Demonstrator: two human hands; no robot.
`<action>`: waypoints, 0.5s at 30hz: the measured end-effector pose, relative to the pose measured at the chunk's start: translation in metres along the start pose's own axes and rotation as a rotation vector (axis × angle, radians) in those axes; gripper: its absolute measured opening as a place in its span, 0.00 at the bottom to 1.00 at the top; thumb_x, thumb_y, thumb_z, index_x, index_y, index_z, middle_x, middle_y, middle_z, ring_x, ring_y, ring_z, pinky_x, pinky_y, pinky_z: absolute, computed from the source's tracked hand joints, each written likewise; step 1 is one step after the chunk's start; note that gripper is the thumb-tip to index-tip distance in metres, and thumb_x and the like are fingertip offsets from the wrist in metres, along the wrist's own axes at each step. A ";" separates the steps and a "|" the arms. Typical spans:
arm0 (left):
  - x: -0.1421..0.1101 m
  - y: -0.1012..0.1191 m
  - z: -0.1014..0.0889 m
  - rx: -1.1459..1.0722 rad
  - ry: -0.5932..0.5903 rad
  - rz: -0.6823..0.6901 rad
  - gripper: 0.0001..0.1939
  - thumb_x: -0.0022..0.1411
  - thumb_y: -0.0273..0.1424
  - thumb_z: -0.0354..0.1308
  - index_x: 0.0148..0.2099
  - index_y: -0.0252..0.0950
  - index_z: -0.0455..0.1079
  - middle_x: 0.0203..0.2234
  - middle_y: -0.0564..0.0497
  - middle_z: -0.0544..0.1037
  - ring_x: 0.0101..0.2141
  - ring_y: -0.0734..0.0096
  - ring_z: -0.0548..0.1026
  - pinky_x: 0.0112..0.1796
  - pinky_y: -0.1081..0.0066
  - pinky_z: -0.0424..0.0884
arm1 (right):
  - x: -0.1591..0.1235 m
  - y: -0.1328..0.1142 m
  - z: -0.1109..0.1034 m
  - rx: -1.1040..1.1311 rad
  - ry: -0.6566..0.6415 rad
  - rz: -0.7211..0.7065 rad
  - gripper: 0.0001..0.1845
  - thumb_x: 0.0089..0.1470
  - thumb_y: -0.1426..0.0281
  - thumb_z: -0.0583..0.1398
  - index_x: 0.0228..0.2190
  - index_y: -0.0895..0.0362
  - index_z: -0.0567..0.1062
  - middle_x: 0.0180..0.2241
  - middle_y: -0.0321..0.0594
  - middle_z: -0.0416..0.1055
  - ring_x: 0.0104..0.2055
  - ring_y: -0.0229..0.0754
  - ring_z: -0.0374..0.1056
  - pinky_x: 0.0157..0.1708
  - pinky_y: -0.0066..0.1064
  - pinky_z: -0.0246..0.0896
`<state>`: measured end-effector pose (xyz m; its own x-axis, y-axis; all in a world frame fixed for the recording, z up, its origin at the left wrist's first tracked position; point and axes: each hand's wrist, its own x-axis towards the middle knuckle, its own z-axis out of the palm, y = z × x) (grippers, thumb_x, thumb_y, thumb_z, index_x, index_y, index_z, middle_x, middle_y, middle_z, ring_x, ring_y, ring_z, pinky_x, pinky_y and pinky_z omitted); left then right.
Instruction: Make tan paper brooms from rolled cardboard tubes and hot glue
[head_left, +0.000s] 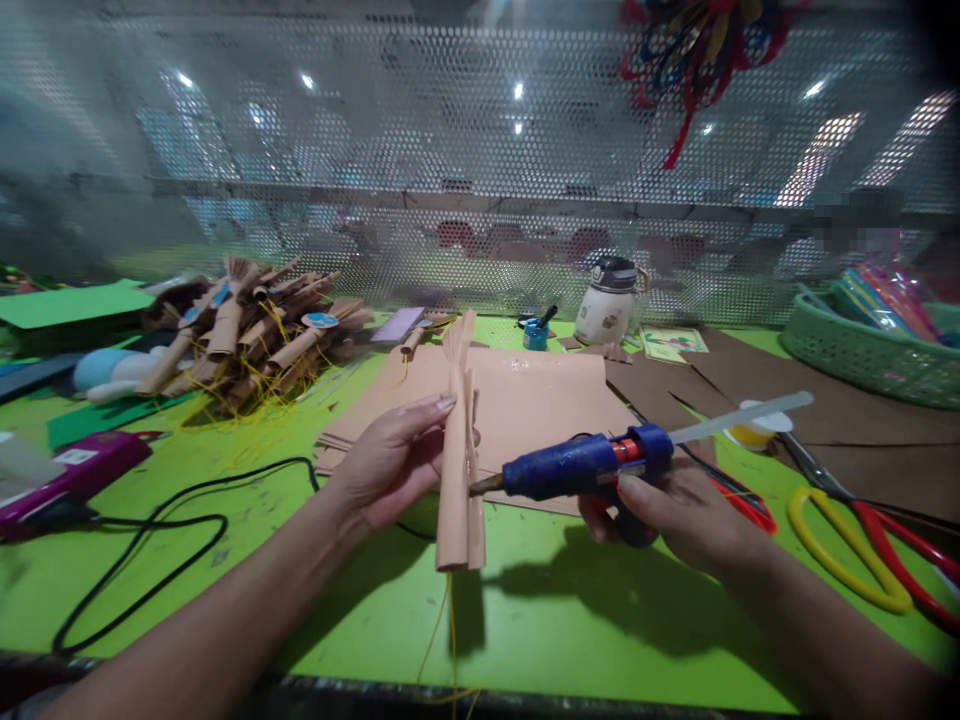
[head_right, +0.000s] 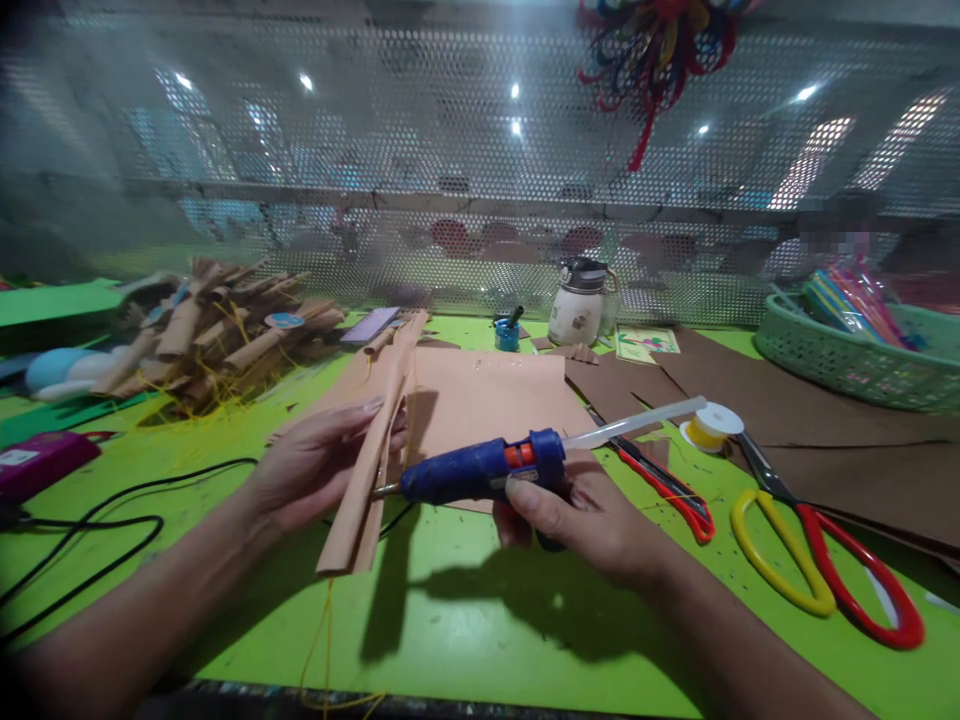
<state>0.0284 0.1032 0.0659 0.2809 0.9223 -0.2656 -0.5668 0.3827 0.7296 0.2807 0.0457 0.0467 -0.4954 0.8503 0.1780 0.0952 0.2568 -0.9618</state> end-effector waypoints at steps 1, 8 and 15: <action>0.001 0.000 -0.001 0.017 -0.015 0.009 0.07 0.57 0.19 0.55 0.37 0.27 0.73 0.27 0.43 0.78 0.27 0.68 0.77 0.32 0.70 0.78 | 0.000 0.000 0.000 -0.014 -0.001 -0.001 0.23 0.58 0.54 0.53 0.27 0.62 0.73 0.23 0.43 0.70 0.24 0.37 0.64 0.21 0.26 0.56; 0.003 0.002 -0.003 0.067 -0.029 0.047 0.07 0.57 0.18 0.54 0.35 0.27 0.73 0.25 0.44 0.77 0.25 0.71 0.76 0.30 0.73 0.78 | -0.008 -0.004 -0.003 -0.027 -0.039 0.058 0.21 0.56 0.55 0.55 0.26 0.61 0.73 0.24 0.41 0.69 0.25 0.37 0.62 0.23 0.26 0.57; 0.001 0.008 0.001 0.058 0.029 0.048 0.08 0.58 0.19 0.52 0.38 0.26 0.72 0.23 0.45 0.76 0.23 0.71 0.75 0.27 0.73 0.77 | -0.011 -0.001 -0.011 0.085 -0.108 0.071 0.21 0.55 0.55 0.57 0.26 0.61 0.73 0.22 0.42 0.69 0.22 0.36 0.61 0.21 0.27 0.54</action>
<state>0.0251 0.1071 0.0725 0.2313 0.9412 -0.2465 -0.5330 0.3345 0.7772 0.2954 0.0410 0.0481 -0.5800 0.8096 0.0897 0.0625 0.1540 -0.9861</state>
